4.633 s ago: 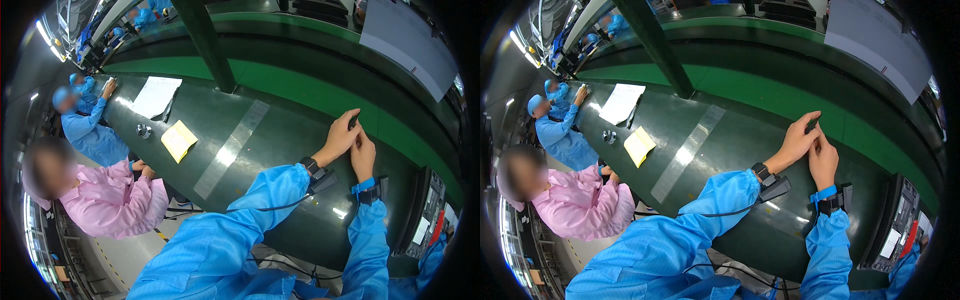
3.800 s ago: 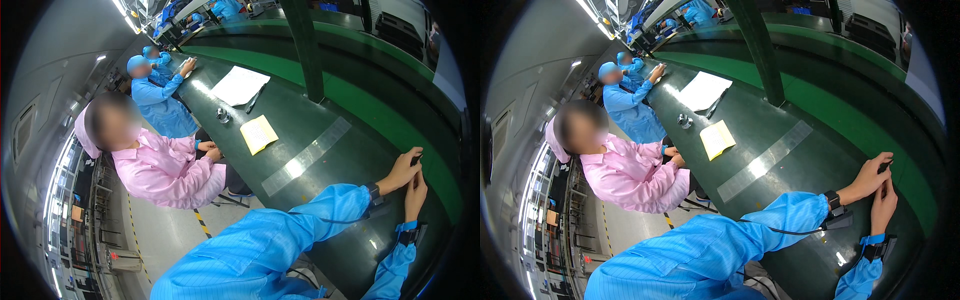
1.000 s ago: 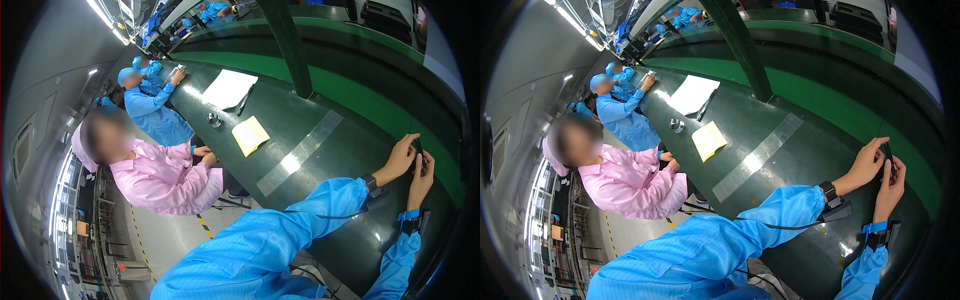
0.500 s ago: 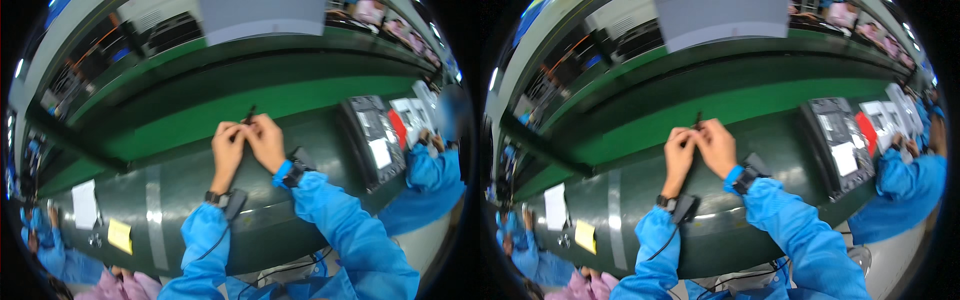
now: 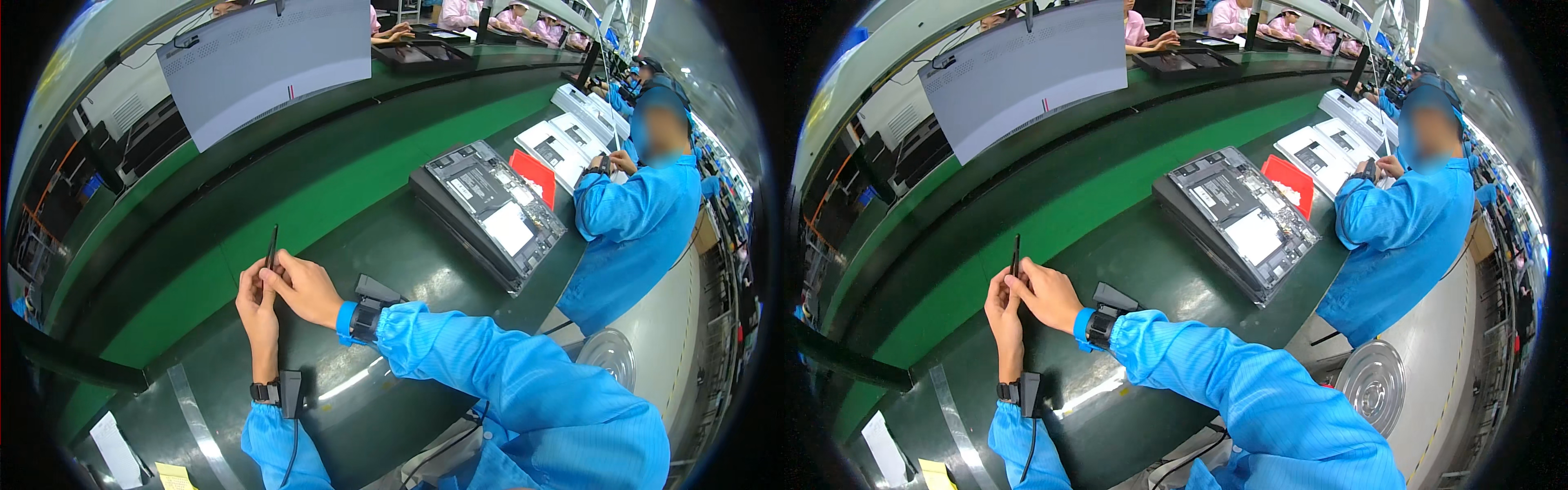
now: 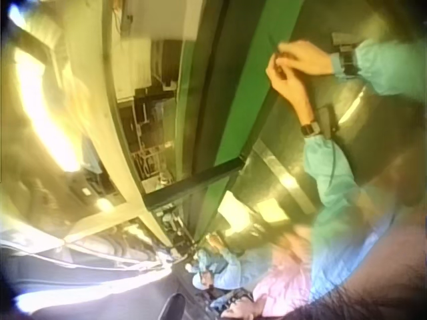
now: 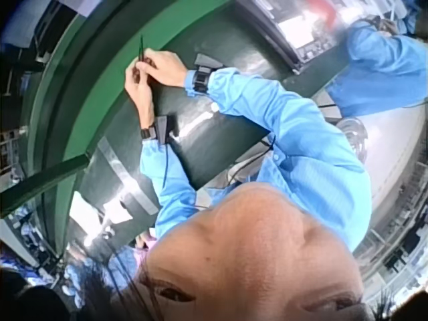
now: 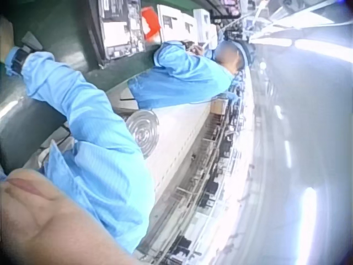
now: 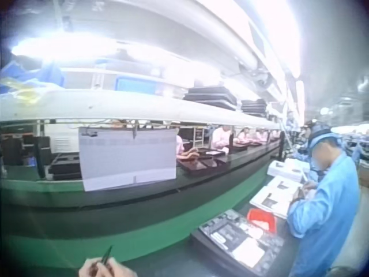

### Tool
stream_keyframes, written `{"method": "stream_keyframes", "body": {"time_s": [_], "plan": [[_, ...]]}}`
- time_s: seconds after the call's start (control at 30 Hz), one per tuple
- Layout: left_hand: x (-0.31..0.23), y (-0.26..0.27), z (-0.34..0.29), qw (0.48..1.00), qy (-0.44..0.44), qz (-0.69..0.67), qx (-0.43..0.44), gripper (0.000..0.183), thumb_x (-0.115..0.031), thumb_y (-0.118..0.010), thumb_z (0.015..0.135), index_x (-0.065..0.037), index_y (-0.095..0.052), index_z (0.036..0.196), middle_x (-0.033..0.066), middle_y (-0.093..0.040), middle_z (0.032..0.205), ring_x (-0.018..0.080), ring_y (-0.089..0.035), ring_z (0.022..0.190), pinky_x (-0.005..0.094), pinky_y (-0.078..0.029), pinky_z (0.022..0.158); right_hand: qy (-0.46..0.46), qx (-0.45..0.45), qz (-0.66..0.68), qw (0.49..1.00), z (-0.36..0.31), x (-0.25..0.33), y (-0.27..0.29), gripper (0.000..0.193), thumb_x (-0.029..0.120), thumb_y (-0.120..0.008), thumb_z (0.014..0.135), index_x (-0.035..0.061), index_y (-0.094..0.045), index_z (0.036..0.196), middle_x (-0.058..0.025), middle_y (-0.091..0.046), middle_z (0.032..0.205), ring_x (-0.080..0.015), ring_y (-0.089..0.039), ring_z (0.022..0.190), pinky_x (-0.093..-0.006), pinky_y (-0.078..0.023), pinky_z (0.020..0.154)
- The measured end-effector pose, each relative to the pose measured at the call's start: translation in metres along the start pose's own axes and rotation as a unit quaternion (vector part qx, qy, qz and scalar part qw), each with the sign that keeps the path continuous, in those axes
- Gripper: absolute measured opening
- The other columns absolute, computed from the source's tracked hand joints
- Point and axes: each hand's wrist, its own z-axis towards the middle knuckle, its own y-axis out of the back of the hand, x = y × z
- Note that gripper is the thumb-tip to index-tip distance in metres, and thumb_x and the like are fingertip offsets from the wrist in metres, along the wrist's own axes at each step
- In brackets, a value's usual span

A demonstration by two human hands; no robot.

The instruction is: Manipulating and assembling small electronic components on a production line.

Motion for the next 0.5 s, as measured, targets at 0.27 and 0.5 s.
{"method": "stream_keyframes", "body": {"time_s": [0.27,0.5], "plan": [[0.001,0.002,0.001,0.999,0.024,-0.036,0.001,0.025,-0.016,-0.059,0.102,0.003,-0.066,0.116,0.0062,-0.069,0.103,0.0113,-0.063,0.096,0.0268,-0.051,0.083,0.027,-0.039,0.029,0.998,0.000,0.002,0.001,0.027,0.030,-0.056,0.101,0.0036,-0.053,0.098,-0.0132,-0.066,0.088,-0.0328,-0.065,0.074,-0.0418,-0.051,0.064],[0.012,0.008,0.004,0.999,-0.003,0.043,-0.004,0.025,-0.013,-0.060,0.100,0.003,-0.067,0.118,0.0072,-0.070,0.103,0.0112,-0.064,0.089,0.0263,-0.053,0.080,0.042,-0.047,-0.015,0.998,0.000,0.000,0.003,0.026,0.028,-0.059,0.100,0.0023,-0.056,0.101,-0.0093,-0.062,0.089,-0.0229,-0.066,0.072,-0.0350,-0.052,0.066]]}}
